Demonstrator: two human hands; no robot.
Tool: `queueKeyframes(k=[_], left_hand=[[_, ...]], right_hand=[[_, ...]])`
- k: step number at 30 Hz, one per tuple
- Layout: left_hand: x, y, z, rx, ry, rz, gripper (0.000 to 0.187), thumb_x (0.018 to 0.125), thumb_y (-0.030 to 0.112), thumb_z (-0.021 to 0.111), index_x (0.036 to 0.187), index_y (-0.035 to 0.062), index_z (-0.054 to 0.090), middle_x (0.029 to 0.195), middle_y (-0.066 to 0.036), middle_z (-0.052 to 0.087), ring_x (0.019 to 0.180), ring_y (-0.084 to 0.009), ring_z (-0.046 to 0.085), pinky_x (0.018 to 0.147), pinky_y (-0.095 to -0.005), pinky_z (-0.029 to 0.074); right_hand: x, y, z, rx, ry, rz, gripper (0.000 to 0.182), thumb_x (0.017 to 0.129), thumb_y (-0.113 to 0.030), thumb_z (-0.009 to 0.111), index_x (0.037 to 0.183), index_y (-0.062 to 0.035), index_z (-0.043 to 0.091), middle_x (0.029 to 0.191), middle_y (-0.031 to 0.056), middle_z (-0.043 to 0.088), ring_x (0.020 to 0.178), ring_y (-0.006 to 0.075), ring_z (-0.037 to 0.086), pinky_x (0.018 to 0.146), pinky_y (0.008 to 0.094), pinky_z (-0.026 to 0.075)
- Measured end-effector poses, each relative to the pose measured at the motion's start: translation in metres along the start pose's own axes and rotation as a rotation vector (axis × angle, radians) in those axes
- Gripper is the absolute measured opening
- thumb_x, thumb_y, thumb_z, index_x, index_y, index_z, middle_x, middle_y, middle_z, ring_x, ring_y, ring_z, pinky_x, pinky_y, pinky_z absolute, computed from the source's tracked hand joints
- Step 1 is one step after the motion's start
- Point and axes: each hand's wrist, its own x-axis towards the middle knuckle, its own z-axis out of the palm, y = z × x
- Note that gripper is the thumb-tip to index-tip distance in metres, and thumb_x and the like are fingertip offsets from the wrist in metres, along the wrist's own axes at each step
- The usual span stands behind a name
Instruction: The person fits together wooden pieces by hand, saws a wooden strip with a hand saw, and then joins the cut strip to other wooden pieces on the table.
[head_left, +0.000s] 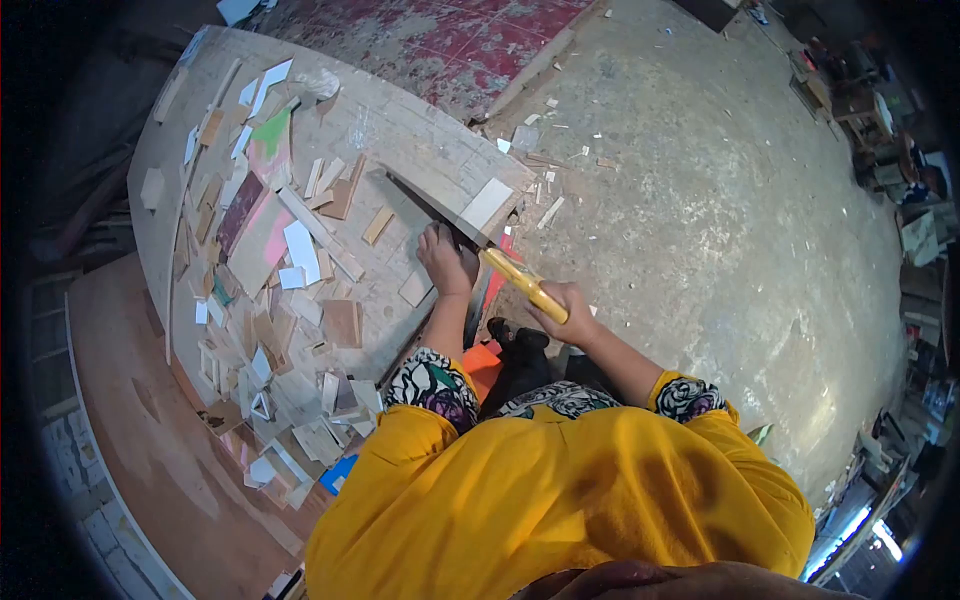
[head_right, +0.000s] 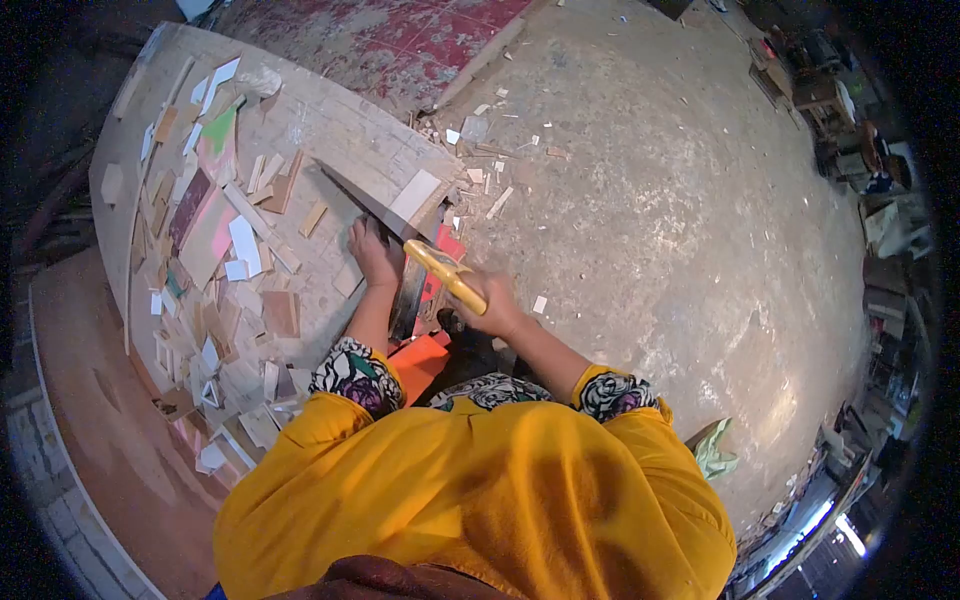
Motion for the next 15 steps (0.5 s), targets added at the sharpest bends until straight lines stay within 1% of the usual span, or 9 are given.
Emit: queueKeyframes(k=[1,3,5,7,9,10,11,12,15], left_hand=[[0.0,-0.001,0.0,0.002,0.001,-0.013,0.037,0.062,0.01,0.057,0.098,0.0005,0.057,0.108,-0.015,0.051,0.105,-0.0318,0.046,0.087,-0.0443,0.036],[0.005,-0.002,0.004,0.078,0.06,0.019,0.036,0.062,0.01,0.056,0.097,0.0009,0.057,0.106,-0.015,0.052,0.103,-0.0319,0.046,0.086,-0.0444,0.036],[0.005,-0.004,0.006,0.059,0.014,-0.031,0.035,0.063,0.01,0.055,0.096,0.0022,0.057,0.104,-0.014,0.052,0.101,-0.0316,0.047,0.085,-0.044,0.037],[0.006,0.001,0.001,0.07,0.047,-0.002,0.033,0.064,0.012,0.056,0.095,0.0034,0.057,0.103,-0.013,0.052,0.101,-0.0317,0.046,0.083,-0.0437,0.037],[0.004,0.005,-0.004,0.062,0.035,-0.012,0.034,0.064,0.014,0.058,0.097,0.0039,0.057,0.103,-0.012,0.051,0.101,-0.0309,0.046,0.084,-0.0437,0.036],[0.004,0.004,-0.003,0.041,0.051,0.028,0.036,0.065,0.015,0.059,0.098,0.004,0.056,0.103,-0.011,0.051,0.102,-0.0307,0.046,0.084,-0.0442,0.036],[0.005,0.002,-0.003,0.018,0.067,0.069,0.038,0.065,0.016,0.06,0.1,0.004,0.056,0.102,-0.011,0.051,0.102,-0.0305,0.046,0.084,-0.0446,0.035],[0.004,0.001,-0.005,0.008,-0.002,0.069,0.044,0.063,0.014,0.065,0.104,0.0034,0.055,0.108,-0.012,0.05,0.103,-0.033,0.045,0.086,-0.045,0.035],[0.006,0.0,-0.003,-0.003,0.035,0.018,0.044,0.062,0.012,0.065,0.104,0.0021,0.054,0.107,-0.012,0.05,0.104,-0.0331,0.045,0.086,-0.0446,0.035]], right_hand=[[0.001,0.001,0.002,0.002,-0.013,0.0,0.021,0.076,-0.012,0.064,0.067,-0.0017,0.048,0.059,0.0152,0.046,0.05,0.0307,0.048,0.048,0.0356,0.037],[0.004,0.002,0.004,-0.014,-0.047,0.047,0.015,0.075,-0.016,0.063,0.077,-0.0034,0.056,0.066,0.0161,0.054,0.058,0.0354,0.053,0.054,0.0376,0.043],[0.004,0.0,-0.005,0.029,-0.046,0.07,0.014,0.076,-0.015,0.063,0.08,-0.0027,0.057,0.068,0.0169,0.055,0.059,0.0348,0.053,0.055,0.0365,0.043],[-0.007,0.001,-0.009,0.058,-0.06,0.13,0.015,0.078,-0.016,0.063,0.081,-0.0026,0.058,0.07,0.0172,0.056,0.06,0.034,0.055,0.055,0.0363,0.043],[-0.039,-0.006,-0.016,0.076,-0.029,0.187,0.015,0.077,-0.015,0.064,0.08,-0.0016,0.059,0.065,0.0161,0.054,0.056,0.0325,0.055,0.053,0.0364,0.042],[-0.056,-0.005,-0.022,0.087,-0.015,0.195,0.014,0.077,-0.014,0.065,0.08,-0.0012,0.059,0.062,0.0158,0.053,0.055,0.0323,0.054,0.052,0.0366,0.042],[-0.068,-0.003,-0.029,0.074,-0.036,0.129,0.012,0.076,-0.012,0.064,0.077,-0.001,0.058,0.058,0.0154,0.051,0.051,0.0317,0.053,0.051,0.036,0.041],[-0.065,-0.011,-0.032,0.055,-0.042,0.139,0.011,0.076,-0.011,0.064,0.075,-0.0015,0.057,0.058,0.0153,0.05,0.051,0.0318,0.053,0.05,0.0357,0.041],[-0.052,-0.014,-0.031,0.045,-0.033,0.137,0.011,0.076,-0.01,0.063,0.072,-0.0024,0.055,0.058,0.015,0.05,0.051,0.0319,0.052,0.049,0.0351,0.04]])
